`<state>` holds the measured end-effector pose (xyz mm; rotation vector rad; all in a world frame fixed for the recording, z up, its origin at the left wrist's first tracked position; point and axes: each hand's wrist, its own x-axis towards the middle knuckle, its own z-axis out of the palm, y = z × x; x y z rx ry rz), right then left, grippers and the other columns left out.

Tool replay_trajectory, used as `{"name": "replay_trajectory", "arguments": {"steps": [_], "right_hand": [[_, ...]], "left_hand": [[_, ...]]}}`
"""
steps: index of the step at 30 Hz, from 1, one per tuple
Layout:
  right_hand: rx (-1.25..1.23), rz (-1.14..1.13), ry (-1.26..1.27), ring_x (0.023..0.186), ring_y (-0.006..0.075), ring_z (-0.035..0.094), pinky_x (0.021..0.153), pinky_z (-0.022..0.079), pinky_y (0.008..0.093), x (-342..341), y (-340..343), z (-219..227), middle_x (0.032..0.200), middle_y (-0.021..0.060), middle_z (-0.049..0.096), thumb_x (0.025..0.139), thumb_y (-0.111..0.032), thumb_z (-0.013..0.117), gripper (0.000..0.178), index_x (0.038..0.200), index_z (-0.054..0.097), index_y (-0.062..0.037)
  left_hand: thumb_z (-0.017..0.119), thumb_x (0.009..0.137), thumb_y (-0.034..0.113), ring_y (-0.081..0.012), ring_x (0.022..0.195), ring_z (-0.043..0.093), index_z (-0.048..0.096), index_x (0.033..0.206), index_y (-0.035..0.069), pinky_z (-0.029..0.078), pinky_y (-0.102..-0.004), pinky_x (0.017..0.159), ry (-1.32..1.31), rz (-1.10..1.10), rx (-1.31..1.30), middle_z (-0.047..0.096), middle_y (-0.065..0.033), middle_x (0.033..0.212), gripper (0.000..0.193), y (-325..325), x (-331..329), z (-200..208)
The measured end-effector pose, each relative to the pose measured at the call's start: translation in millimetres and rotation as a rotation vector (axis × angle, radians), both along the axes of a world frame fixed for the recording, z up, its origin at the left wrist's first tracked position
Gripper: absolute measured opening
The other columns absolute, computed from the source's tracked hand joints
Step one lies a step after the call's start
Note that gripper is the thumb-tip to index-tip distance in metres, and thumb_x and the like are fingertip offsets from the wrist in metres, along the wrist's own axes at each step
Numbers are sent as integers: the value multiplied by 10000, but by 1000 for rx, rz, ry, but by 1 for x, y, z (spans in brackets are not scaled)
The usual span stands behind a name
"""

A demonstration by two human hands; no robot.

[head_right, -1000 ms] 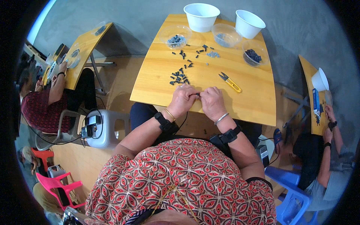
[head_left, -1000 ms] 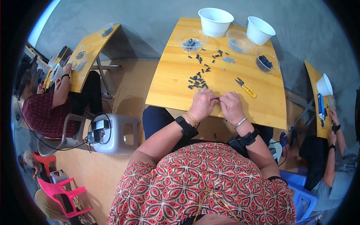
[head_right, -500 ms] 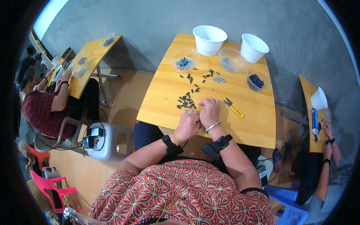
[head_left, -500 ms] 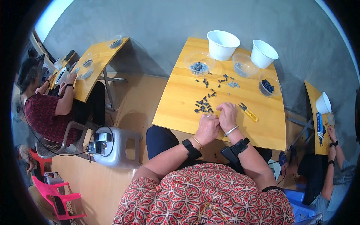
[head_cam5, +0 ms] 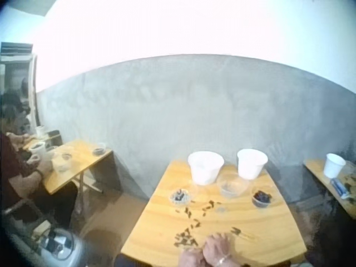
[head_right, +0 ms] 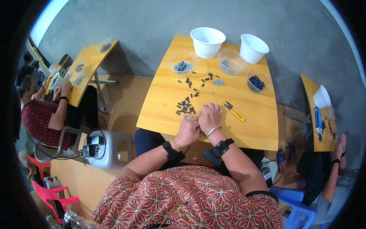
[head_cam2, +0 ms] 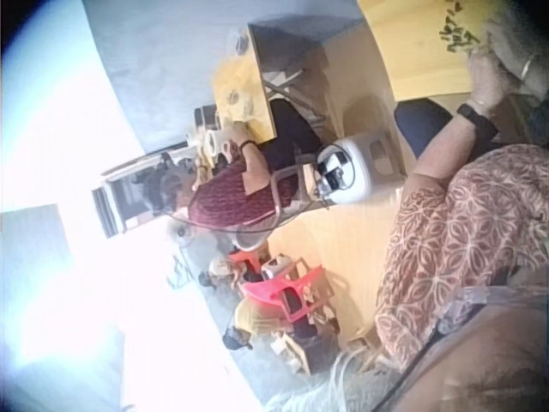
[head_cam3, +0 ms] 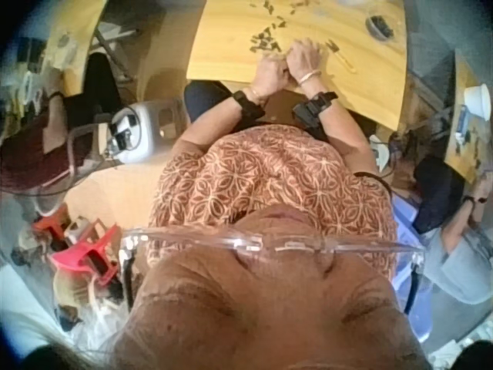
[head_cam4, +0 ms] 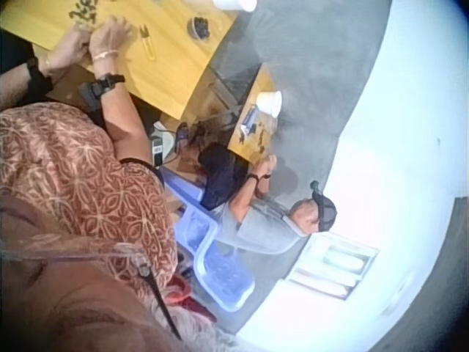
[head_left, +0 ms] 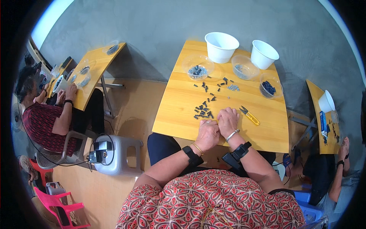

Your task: The recorder is assembling small black plastic components and using pliers to trim or adjust them on a table.

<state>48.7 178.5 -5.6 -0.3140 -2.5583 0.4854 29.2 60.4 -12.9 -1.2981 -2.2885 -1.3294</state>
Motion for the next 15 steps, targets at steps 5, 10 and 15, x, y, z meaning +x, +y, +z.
{"name": "replay_trajectory", "arguments": {"steps": [5, 10, 15], "right_hand": [[-112, 0, 107, 750, 221, 484, 699, 355, 362, -2, 8, -7, 800, 56, 549, 756, -62, 464, 101, 765, 557, -100], [-743, 226, 305, 710, 112, 470, 662, 416, 249, 28, 12, 24, 753, 29, 519, 851, -74, 466, 108, 932, 517, -22], [-363, 375, 273, 677, 217, 528, 614, 448, 313, 50, -21, 52, 748, 103, 498, 766, -13, 544, 161, 919, 495, -19]], "left_hand": [[582, 625, 23, -238, 611, 497, 558, 607, 47, 345, -328, 608, 65, -5, -49, 529, -88, 638, 39, 0, 0, 2], [635, 765, 121, -59, 568, 454, 620, 705, 17, 379, -223, 520, -800, -95, 403, 527, 10, 591, 121, -11, -12, 23], [597, 808, 126, -43, 588, 439, 623, 732, 46, 354, -184, 552, -1117, -224, 630, 546, 15, 661, 113, -18, -4, 35]]}}
